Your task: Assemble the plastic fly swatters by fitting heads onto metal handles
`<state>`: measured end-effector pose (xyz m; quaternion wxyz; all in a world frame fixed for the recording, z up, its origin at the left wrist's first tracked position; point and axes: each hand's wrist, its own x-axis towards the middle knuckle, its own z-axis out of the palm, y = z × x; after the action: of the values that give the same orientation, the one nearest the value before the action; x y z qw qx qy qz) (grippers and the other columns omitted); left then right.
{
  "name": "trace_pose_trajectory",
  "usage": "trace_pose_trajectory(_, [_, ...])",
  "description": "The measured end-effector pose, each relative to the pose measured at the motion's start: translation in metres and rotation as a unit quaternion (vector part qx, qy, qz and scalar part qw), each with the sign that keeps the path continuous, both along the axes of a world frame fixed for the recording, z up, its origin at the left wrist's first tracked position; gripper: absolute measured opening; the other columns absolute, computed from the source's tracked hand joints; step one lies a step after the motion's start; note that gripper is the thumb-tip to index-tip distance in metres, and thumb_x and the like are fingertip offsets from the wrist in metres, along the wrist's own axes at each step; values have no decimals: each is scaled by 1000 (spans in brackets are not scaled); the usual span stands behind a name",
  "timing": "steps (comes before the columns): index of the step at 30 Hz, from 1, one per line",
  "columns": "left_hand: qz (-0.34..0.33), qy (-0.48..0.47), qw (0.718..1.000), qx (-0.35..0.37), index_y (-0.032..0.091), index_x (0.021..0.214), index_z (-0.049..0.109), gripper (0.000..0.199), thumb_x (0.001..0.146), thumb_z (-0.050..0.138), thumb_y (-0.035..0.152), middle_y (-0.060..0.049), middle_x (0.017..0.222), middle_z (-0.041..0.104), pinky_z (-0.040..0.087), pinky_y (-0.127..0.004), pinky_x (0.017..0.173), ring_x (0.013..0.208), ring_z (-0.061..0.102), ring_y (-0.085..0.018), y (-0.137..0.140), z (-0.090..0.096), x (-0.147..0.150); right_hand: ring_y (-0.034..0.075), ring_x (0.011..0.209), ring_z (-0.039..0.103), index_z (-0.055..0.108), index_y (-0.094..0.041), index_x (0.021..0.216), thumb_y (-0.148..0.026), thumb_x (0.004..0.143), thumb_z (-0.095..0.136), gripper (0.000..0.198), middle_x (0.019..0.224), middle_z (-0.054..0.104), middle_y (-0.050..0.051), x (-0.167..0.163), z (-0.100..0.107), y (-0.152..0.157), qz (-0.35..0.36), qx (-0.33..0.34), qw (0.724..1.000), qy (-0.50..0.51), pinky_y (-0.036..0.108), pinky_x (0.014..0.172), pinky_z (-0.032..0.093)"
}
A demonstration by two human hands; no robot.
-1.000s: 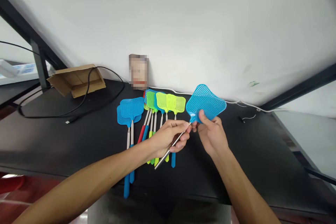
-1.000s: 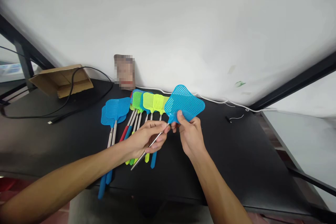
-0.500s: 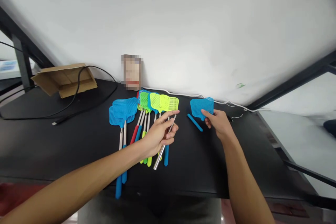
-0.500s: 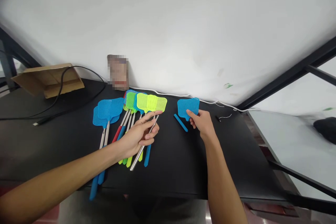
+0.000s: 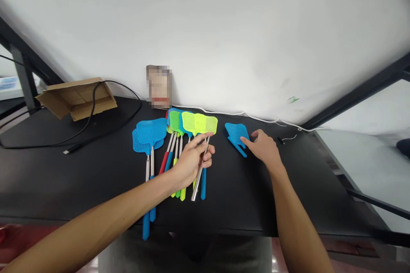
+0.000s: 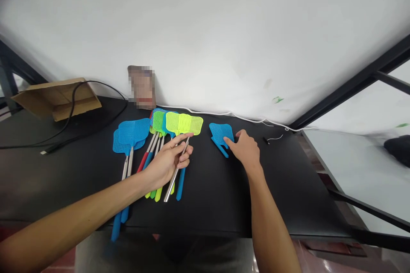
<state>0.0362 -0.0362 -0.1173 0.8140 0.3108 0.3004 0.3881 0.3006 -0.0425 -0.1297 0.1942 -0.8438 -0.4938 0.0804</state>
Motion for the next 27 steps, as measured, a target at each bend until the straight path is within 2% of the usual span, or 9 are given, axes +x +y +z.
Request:
trace_pose_trajectory(3, [-3, -3, 1000, 23, 22, 151, 42, 65, 89, 54, 4, -7, 102, 65, 52, -25, 68, 80, 59, -12, -1, -4, 2, 29, 82, 66, 66, -20, 98, -53, 87, 61, 35, 81, 70, 8, -11, 8, -4, 21, -6, 999, -27, 33, 66, 38])
trace_pose_trajectory(5, [-20, 20, 998, 62, 29, 156, 34, 79, 86, 54, 0, -9, 126, 63, 55, -32, 89, 109, 61, -17, -2, -7, 2, 26, 77, 65, 66, -22, 83, -51, 88, 61, 30, 76, 69, 6, -20, 12, -7, 59, -18, 997, -38, 32, 65, 37])
trace_pose_trajectory(7, [-53, 61, 991, 105, 36, 158, 30, 82, 87, 55, 3, -8, 147, 51, 48, -39, 108, 135, 50, -21, -3, -11, 2, 24, 74, 64, 64, -22, 76, -52, 86, 64, 31, 77, 69, 5, -29, 15, -11, 108, -47, 991, -66, 31, 62, 35])
trace_pose_trajectory(9, [-103, 112, 978, 146, 39, 158, 28, 79, 91, 55, 9, -5, 161, 37, 37, -43, 119, 151, 31, -23, -4, -14, 0, 24, 74, 64, 64, -22, 79, -50, 86, 66, 29, 83, 70, 5, -36, 17, -13, 149, -84, 979, -109, 30, 59, 32])
trace_pose_trajectory(11, [-141, 154, 962, 178, 40, 160, 24, 75, 95, 55, 16, -1, 168, 24, 28, -46, 124, 155, 20, -24, -4, -17, -2, 23, 73, 64, 63, -22, 80, -46, 89, 64, 26, 85, 71, 5, -40, 18, -15, 175, -111, 969, -133, 30, 58, 29])
trace_pose_trajectory(14, [-171, 188, 947, 196, 40, 161, 21, 73, 98, 53, 23, 1, 171, 12, 23, -51, 126, 155, 20, -28, -4, -21, -4, 21, 70, 63, 61, -22, 72, -41, 90, 62, 27, 78, 69, 3, -45, 20, -18, 206, -126, 962, -131, 29, 57, 26])
trace_pose_trajectory(19, [-177, 223, 925, 252, 38, 158, 28, 63, 100, 50, 27, 0, 170, 17, 29, -51, 124, 153, 27, -29, -4, -22, -3, 18, 66, 61, 56, -20, 64, -39, 90, 62, 32, 70, 66, 2, -52, 25, -23, 233, -127, 956, -126, 30, 55, 24])
trace_pose_trajectory(22, [-163, 292, 862, 382, 35, 152, 39, 52, 101, 47, 29, -3, 167, 25, 35, -51, 122, 152, 31, -29, -10, -17, -3, 18, 62, 59, 54, -20, 58, -38, 90, 62, 38, 62, 62, 2, -56, 28, -25, 244, -134, 953, -123, 30, 55, 23])
trace_pose_trajectory(27, [-157, 407, 690, 577, 28, 150, 46, 47, 103, 45, 27, -10, 161, 34, 37, -53, 120, 149, 35, -30, -23, -10, -4, 15, 59, 55, 56, -20, 61, -39, 93, 61, 38, 61, 61, 0, -55, 31, -27, 264, -131, 950, -105, 29, 55, 23])
